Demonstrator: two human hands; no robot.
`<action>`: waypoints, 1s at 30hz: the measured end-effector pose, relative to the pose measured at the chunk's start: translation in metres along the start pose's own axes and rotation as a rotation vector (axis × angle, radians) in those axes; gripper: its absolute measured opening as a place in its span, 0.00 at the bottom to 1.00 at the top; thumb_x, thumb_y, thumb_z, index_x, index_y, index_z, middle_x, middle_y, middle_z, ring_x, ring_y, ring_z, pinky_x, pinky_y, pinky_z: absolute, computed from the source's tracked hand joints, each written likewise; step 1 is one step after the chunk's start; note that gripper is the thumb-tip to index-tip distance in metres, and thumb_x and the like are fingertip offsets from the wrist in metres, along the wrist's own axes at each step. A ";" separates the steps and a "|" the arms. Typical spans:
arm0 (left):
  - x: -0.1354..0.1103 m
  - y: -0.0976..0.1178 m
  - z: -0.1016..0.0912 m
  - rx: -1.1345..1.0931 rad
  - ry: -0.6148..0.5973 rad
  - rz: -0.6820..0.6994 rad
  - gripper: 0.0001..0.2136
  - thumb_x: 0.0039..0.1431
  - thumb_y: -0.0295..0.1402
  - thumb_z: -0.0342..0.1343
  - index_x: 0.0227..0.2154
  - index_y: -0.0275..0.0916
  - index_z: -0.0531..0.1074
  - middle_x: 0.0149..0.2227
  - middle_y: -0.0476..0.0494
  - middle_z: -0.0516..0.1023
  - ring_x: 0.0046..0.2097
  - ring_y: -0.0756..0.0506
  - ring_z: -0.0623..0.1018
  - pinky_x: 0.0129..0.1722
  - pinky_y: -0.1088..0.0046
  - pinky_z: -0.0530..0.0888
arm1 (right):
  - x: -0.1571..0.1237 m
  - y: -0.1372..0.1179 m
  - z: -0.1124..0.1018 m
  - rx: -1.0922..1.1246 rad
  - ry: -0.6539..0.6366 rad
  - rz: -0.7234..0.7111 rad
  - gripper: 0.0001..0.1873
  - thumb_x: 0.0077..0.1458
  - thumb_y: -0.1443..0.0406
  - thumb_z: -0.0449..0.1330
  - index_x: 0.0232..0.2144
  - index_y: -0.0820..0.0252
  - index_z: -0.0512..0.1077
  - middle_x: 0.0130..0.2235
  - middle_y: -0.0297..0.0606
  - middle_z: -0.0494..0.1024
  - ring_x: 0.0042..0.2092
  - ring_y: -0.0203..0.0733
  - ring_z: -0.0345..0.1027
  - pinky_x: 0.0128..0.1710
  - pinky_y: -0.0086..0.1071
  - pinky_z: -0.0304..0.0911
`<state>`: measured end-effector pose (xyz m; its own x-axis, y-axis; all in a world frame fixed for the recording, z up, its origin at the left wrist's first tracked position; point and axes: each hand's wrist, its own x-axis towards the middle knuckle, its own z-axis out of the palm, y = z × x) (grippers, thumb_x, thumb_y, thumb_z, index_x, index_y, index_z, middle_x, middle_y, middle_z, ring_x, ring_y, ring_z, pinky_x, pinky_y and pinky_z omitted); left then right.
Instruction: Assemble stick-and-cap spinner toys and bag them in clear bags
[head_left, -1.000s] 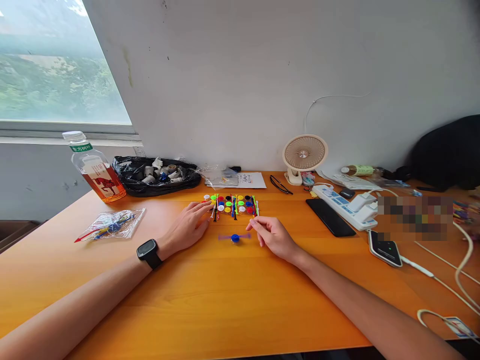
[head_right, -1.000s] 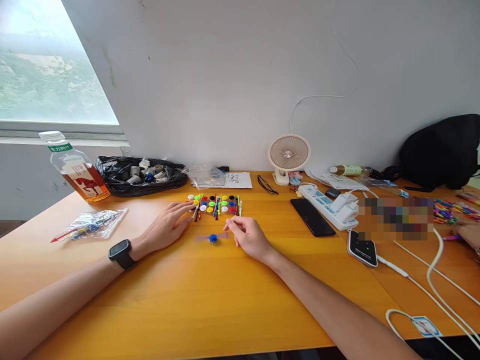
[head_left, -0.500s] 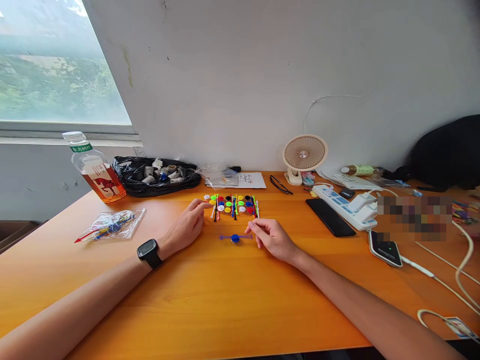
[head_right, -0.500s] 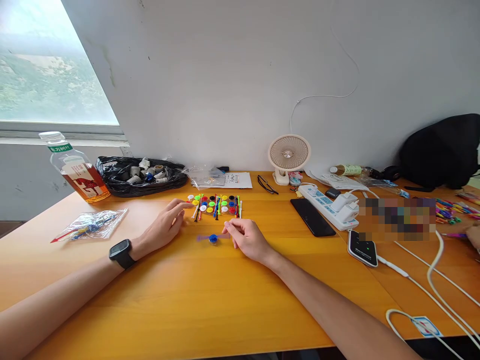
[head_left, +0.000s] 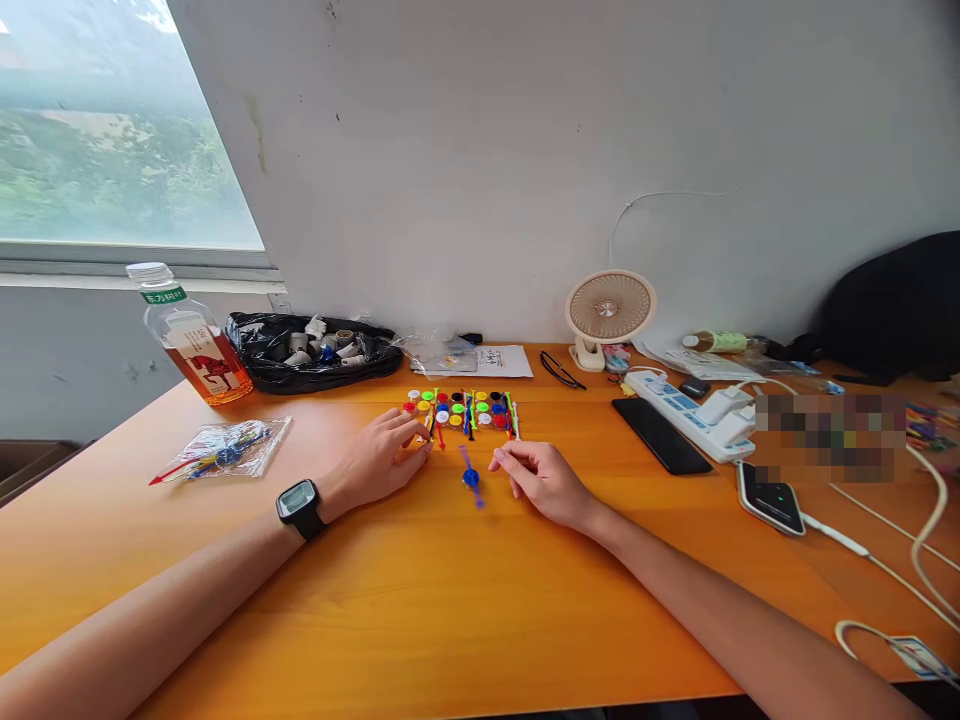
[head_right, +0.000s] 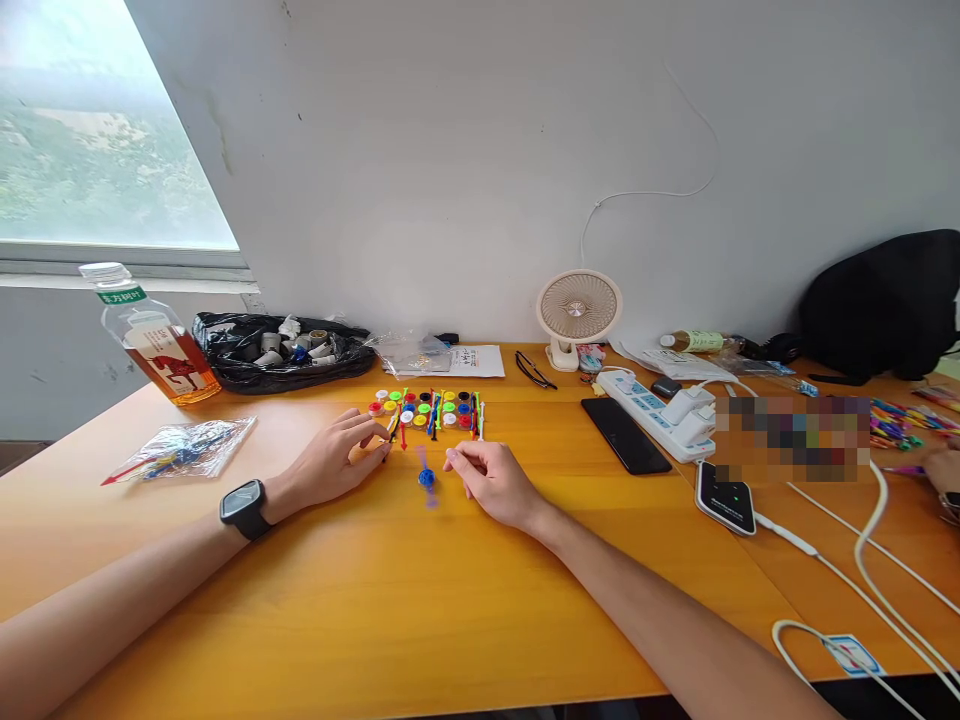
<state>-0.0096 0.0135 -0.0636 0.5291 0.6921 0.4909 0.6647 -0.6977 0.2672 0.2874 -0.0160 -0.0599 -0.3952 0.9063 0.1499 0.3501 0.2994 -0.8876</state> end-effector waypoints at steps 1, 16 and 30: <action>0.000 -0.001 0.001 0.005 -0.002 -0.002 0.08 0.71 0.35 0.55 0.45 0.40 0.78 0.38 0.42 0.79 0.41 0.41 0.73 0.42 0.65 0.71 | 0.000 0.000 0.000 -0.024 -0.001 -0.019 0.22 0.69 0.50 0.55 0.35 0.61 0.78 0.22 0.30 0.69 0.24 0.36 0.64 0.27 0.30 0.57; -0.001 -0.009 0.007 0.063 -0.009 -0.127 0.08 0.70 0.34 0.55 0.36 0.43 0.78 0.33 0.45 0.78 0.38 0.42 0.74 0.37 0.67 0.69 | -0.008 -0.008 0.002 -0.280 -0.017 -0.261 0.11 0.70 0.61 0.59 0.43 0.57 0.80 0.33 0.33 0.79 0.31 0.36 0.66 0.36 0.31 0.62; -0.003 -0.007 0.007 -0.173 0.001 -0.114 0.07 0.77 0.35 0.43 0.40 0.42 0.62 0.41 0.44 0.74 0.39 0.45 0.73 0.41 0.70 0.71 | -0.009 -0.009 0.002 -0.546 -0.046 -0.410 0.06 0.68 0.64 0.61 0.44 0.55 0.78 0.47 0.41 0.79 0.47 0.44 0.74 0.50 0.37 0.68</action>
<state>-0.0118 0.0174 -0.0724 0.4550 0.7685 0.4499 0.6196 -0.6361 0.4599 0.2860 -0.0275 -0.0541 -0.6185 0.6775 0.3980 0.5380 0.7343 -0.4139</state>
